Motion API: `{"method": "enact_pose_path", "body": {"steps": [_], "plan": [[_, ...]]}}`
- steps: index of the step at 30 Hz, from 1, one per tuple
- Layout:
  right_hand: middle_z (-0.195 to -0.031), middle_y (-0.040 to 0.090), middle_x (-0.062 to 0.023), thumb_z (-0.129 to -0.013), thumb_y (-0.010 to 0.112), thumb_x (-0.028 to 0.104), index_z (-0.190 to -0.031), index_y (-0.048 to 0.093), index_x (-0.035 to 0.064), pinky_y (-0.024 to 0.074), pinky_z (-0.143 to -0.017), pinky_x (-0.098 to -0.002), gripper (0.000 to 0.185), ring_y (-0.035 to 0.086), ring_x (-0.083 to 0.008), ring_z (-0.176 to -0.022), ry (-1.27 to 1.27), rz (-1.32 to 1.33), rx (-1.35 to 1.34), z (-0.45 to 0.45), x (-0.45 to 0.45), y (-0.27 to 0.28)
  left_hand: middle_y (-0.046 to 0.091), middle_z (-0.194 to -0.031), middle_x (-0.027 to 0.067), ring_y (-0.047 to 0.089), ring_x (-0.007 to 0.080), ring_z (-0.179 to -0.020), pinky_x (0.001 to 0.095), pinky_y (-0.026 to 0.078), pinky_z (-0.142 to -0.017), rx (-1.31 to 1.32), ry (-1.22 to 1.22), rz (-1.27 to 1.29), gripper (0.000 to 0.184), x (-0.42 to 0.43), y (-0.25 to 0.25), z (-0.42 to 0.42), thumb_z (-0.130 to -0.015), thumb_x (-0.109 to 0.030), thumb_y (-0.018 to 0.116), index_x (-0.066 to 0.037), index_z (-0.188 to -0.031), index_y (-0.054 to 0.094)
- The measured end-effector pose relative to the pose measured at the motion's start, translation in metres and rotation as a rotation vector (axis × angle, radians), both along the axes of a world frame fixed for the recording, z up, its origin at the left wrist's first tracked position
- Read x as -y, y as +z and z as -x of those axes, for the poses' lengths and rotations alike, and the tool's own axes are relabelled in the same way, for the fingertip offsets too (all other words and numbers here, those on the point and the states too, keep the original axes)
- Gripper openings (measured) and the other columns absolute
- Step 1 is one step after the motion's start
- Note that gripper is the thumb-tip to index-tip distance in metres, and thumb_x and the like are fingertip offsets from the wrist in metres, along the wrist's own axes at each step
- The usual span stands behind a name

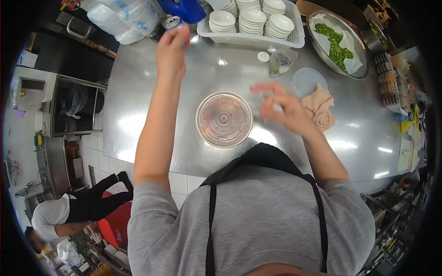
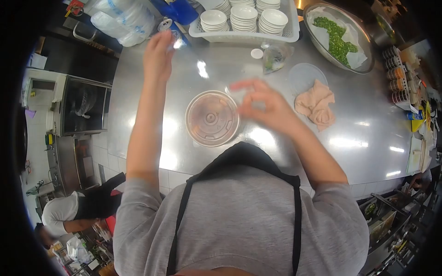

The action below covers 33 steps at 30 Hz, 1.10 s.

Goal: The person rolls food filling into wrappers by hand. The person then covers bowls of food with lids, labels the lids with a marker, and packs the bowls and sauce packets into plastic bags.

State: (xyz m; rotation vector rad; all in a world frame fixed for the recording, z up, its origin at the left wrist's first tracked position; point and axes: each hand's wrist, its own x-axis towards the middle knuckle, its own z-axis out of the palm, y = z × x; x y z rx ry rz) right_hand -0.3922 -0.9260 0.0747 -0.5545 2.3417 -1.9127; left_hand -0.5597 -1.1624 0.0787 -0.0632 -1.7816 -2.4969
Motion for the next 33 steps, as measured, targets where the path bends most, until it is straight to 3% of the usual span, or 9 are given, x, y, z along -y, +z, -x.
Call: {"method": "enact_pose_path", "body": {"steps": [9,12,17,18,24,26,27,30,33], "plan": [[-0.103,0.059,-0.0058,-0.075,0.069,0.017,-0.07,0.06,0.007,0.0449,-0.079,-0.0286,0.014,0.056,-0.0172,-0.093,0.08,0.02,0.531,-0.077,0.007,-0.09,0.06,-0.08,0.0036,0.056,0.0105,-0.07,0.0241,0.047,-0.066,0.364,-0.019,0.082,0.012,0.043,-0.102,-0.117,-0.084,-0.011,0.063,-0.002,-0.091,0.061],[-0.081,0.057,-0.0065,-0.076,0.067,0.024,-0.077,0.063,0.0044,0.0443,-0.064,-0.0286,0.02,0.057,-0.0173,-0.074,0.016,-0.299,0.276,-0.054,0.017,-0.106,0.061,-0.078,0.0031,0.057,0.0089,-0.069,0.0216,0.048,-0.06,0.444,-0.179,0.085,0.012,0.036,-0.103,-0.123,-0.085,-0.014,0.061,-0.003,-0.091,0.061],[-0.11,0.058,-0.0084,-0.068,0.07,0.02,-0.101,0.064,0.0093,0.0481,-0.078,-0.0317,0.035,0.06,-0.0266,-0.092,0.079,-0.538,0.073,-0.029,0.016,-0.099,0.06,-0.081,0.0006,0.056,0.0081,-0.07,0.0221,0.048,-0.062,0.602,-0.332,0.258,0.015,0.036,-0.11,-0.124,-0.088,-0.019,0.056,-0.006,-0.094,0.059],[-0.1,0.057,-0.0064,-0.07,0.069,0.026,-0.097,0.064,0.0101,0.0478,-0.074,-0.0329,0.032,0.059,-0.0255,-0.086,0.075,-0.557,-0.039,-0.026,0.014,-0.097,0.06,-0.082,0.0005,0.055,0.0081,-0.071,0.0226,0.048,-0.063,0.594,-0.339,0.305,0.015,0.034,-0.108,-0.123,-0.088,-0.02,0.056,-0.007,-0.096,0.058],[-0.093,0.053,-0.0047,-0.06,0.074,0.039,-0.092,0.058,0.0092,0.0392,-0.076,-0.0344,0.047,0.053,-0.0229,-0.09,0.016,-0.652,-0.414,0.002,-0.008,-0.103,0.061,-0.086,0.0008,0.057,0.0093,-0.078,0.0234,0.047,-0.066,0.44,-0.737,0.662,0.02,0.045,-0.088,-0.088,-0.083,-0.014,0.06,-0.009,-0.102,0.058],[-0.096,0.053,-0.0055,-0.058,0.076,0.038,-0.093,0.057,0.0094,0.0386,-0.078,-0.0341,0.049,0.052,-0.0238,-0.092,-0.069,-0.668,-0.423,0.005,-0.016,-0.097,0.061,-0.086,0.0013,0.057,0.0099,-0.079,0.024,0.047,-0.066,0.134,-0.611,1.039,0.025,0.054,-0.053,-0.046,-0.081,-0.011,0.061,-0.006,-0.106,0.058],[-0.099,0.053,-0.0062,-0.055,0.077,0.037,-0.094,0.057,0.0096,0.038,-0.08,-0.0338,0.052,0.052,-0.0246,-0.094,-0.136,-0.684,-0.417,0.004,-0.02,-0.097,0.061,-0.079,0.0034,0.057,0.0086,-0.066,0.0245,0.046,-0.059,-0.004,-0.373,0.868,0.019,0.056,-0.043,-0.019,-0.079,-0.01,0.065,-0.004,-0.096,0.059],[-0.092,0.053,-0.0047,-0.063,0.074,0.038,-0.086,0.055,0.0077,0.0373,-0.076,-0.0334,0.042,0.052,-0.0237,-0.087,-0.269,-0.655,-0.381,0.005,-0.024,-0.104,0.06,-0.085,0.0047,0.056,0.0122,-0.076,0.0261,0.046,-0.068,-0.48,-0.062,0.681,0.02,0.051,0.023,0.067,-0.082,-0.011,0.063,-0.001,-0.098,0.058],[-0.091,0.053,-0.0051,-0.066,0.073,0.035,-0.084,0.054,0.0071,0.0382,-0.074,-0.0343,0.038,0.052,-0.0251,-0.083,-0.354,-0.645,-0.281,0.006,-0.02,-0.105,0.062,-0.096,0.0117,0.06,0.0236,-0.084,0.0334,0.047,-0.073,-0.832,0.268,1.13,0.022,0.049,0.093,0.134,-0.086,-0.018,0.054,-0.001,-0.099,0.058]]}}
